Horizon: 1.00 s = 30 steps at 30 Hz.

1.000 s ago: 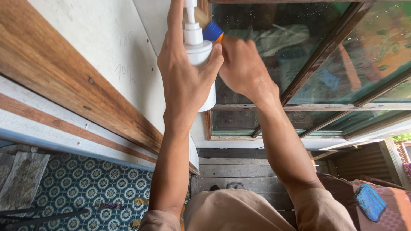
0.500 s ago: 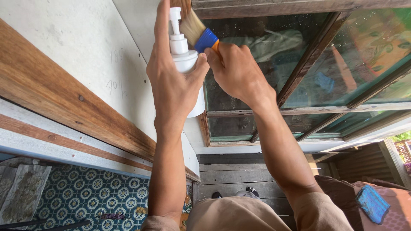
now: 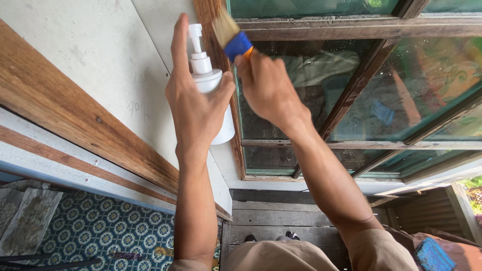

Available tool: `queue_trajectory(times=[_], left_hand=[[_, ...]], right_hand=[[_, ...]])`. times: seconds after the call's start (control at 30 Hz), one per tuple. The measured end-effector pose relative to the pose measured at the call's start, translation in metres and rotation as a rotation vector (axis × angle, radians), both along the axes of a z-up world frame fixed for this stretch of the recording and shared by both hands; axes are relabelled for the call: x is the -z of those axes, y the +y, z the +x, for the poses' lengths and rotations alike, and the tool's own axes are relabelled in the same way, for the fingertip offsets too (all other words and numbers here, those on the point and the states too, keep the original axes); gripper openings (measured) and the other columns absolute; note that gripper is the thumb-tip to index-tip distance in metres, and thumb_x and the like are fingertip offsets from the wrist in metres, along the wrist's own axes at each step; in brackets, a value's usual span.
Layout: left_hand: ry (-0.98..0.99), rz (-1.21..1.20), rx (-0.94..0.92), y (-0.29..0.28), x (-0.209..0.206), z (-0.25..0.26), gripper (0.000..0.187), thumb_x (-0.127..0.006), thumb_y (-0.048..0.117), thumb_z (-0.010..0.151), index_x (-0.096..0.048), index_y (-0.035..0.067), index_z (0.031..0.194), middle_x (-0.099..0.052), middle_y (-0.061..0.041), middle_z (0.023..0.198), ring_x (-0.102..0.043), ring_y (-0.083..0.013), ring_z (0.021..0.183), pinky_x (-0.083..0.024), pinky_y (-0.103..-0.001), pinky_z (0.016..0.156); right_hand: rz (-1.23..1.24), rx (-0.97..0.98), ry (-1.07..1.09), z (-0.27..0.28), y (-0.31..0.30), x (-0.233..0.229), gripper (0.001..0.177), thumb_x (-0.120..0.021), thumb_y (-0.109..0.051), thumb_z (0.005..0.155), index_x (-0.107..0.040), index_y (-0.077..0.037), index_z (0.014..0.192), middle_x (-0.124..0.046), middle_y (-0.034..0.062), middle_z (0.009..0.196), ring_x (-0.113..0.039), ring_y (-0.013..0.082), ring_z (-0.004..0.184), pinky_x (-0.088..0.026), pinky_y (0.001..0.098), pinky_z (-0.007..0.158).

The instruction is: The person applies liquid from a white pump bottle to the wooden frames of a window and scrubs the wood with a brush.

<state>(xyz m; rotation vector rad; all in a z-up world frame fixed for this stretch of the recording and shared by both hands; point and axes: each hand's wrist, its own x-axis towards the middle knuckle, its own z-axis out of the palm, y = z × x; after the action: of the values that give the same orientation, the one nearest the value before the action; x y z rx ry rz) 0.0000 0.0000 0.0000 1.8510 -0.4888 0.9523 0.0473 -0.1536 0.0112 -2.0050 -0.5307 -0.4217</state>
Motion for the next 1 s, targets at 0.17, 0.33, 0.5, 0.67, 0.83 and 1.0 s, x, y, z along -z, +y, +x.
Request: queue_trajectory(times=[0.17, 0.33, 0.5, 0.67, 0.83, 1.0], left_hand=[[-0.003, 0.039, 0.016, -0.011, -0.002, 0.002, 0.090, -0.078, -0.003, 0.089, -0.027, 0.016, 0.160, -0.058, -0.020, 0.146, -0.074, -0.0240, 0.112, -0.064, -0.036, 0.098], [-0.105, 0.060, 0.075, -0.030, -0.002, 0.014, 0.089, -0.079, -0.002, 0.087, -0.027, 0.015, 0.158, -0.052, -0.021, 0.149, -0.069, -0.0298, 0.125, -0.062, -0.041, 0.103], [0.083, 0.047, 0.120, -0.046, -0.008, 0.021, 0.086, -0.081, 0.005, 0.088, -0.036, 0.015, 0.160, -0.066, -0.014, 0.139, -0.076, -0.0227, 0.105, -0.062, -0.040, 0.097], [0.099, 0.036, 0.058, -0.047, -0.013, 0.013, 0.085, -0.080, 0.005, 0.086, -0.033, 0.015, 0.157, -0.061, -0.019, 0.141, -0.070, -0.0288, 0.120, -0.059, -0.041, 0.104], [0.063, 0.026, 0.065, -0.044, -0.008, 0.009, 0.086, -0.080, 0.003, 0.092, -0.029, 0.015, 0.161, -0.054, -0.017, 0.157, -0.069, -0.0278, 0.132, -0.057, -0.038, 0.113], [-0.038, 0.129, -0.013, -0.042, -0.004, 0.009, 0.093, -0.084, 0.001, 0.088, -0.026, 0.016, 0.160, -0.044, -0.020, 0.161, -0.057, -0.0369, 0.144, -0.050, -0.045, 0.125]], right_hand=[[-0.171, 0.004, -0.103, 0.004, -0.025, 0.001, 0.025, -0.050, -0.013, 0.105, -0.063, 0.005, 0.094, -0.071, 0.0197, 0.073, -0.073, 0.0319, 0.057, -0.056, 0.0390, 0.047], [-0.338, 0.085, -0.016, -0.002, -0.043, 0.002, 0.031, -0.050, -0.017, 0.106, -0.062, 0.007, 0.091, -0.070, 0.0262, 0.073, -0.070, 0.0405, 0.061, -0.055, 0.0483, 0.056], [-0.483, -0.031, -0.166, 0.002, -0.056, 0.008, 0.017, -0.057, -0.008, 0.092, -0.067, 0.005, 0.087, -0.068, 0.0274, 0.073, -0.068, 0.0450, 0.070, -0.054, 0.0519, 0.063], [-0.166, 0.189, -0.123, 0.005, -0.068, -0.009, 0.036, -0.053, -0.017, 0.109, -0.063, 0.008, 0.085, -0.068, 0.0273, 0.075, -0.068, 0.0440, 0.065, -0.052, 0.0500, 0.060], [-0.341, 0.072, 0.046, 0.003, -0.052, -0.010, 0.031, -0.053, -0.017, 0.104, -0.064, 0.005, 0.085, -0.067, 0.0264, 0.069, -0.071, 0.0410, 0.063, -0.054, 0.0479, 0.057], [-0.358, 0.068, -0.110, 0.000, -0.061, -0.014, 0.033, -0.055, -0.016, 0.106, -0.067, 0.004, 0.084, -0.066, 0.0270, 0.069, -0.067, 0.0427, 0.063, -0.053, 0.0509, 0.057]])
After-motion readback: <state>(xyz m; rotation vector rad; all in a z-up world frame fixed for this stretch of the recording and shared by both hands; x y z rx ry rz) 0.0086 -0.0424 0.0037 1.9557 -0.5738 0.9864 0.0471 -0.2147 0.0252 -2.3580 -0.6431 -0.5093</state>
